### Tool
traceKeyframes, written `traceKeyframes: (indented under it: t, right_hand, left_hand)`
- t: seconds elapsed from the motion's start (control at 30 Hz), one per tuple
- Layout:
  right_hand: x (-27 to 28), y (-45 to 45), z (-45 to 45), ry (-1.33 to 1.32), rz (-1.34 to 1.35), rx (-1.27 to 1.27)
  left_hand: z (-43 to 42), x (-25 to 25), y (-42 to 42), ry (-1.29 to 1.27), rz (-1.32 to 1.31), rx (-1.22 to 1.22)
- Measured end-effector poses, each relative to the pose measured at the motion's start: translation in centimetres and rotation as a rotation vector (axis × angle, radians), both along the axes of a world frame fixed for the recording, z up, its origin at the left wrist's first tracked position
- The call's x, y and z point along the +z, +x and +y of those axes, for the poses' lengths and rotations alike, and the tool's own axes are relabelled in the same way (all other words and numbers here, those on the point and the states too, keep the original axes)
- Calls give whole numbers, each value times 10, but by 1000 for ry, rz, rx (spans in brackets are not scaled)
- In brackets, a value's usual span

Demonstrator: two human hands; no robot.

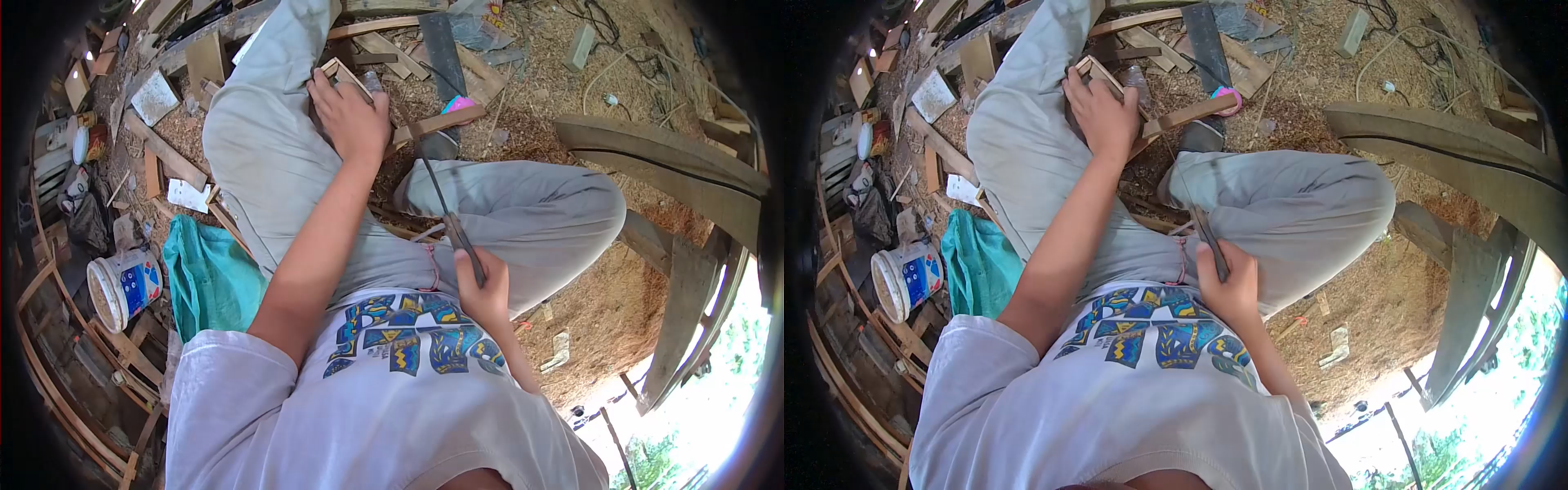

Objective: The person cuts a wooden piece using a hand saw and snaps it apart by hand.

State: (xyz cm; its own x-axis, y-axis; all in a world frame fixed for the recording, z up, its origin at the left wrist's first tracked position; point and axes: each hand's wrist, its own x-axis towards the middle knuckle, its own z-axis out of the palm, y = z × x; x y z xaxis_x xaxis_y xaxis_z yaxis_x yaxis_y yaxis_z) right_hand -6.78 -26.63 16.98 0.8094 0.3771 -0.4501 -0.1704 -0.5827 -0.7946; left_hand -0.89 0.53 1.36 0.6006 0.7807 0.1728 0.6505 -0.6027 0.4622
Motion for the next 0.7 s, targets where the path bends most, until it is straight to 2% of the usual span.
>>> traceKeyframes:
  t: [0.1,0.13,0.2,0.4,0.43,0.5,0.6,0.7]
  right_hand:
    - [-16,5,11,18,-26,22]
    - [-35,12,27,14,-136,63]
    - [-41,23,53,38,-88,39]
    - [-14,0,-6,-11,33,31]
    - [-19,4,-2,-13,33,34]
    - [-37,12,22,91,-155,91]
    - [-42,17,53,82,-17,-2]
    - [-24,6,11,41,-2,13]
  left_hand:
    - [0,-4,1,12,-2,7]
    - [2,-5,2,14,-6,12]
    - [3,-2,0,-25,2,28]
    - [2,-4,2,9,-17,12]
    - [3,-4,2,12,-10,12]
    - [4,-3,2,11,2,1]
    - [3,-5,-1,-5,-15,16]
    - [0,-6,1,42,21,7]
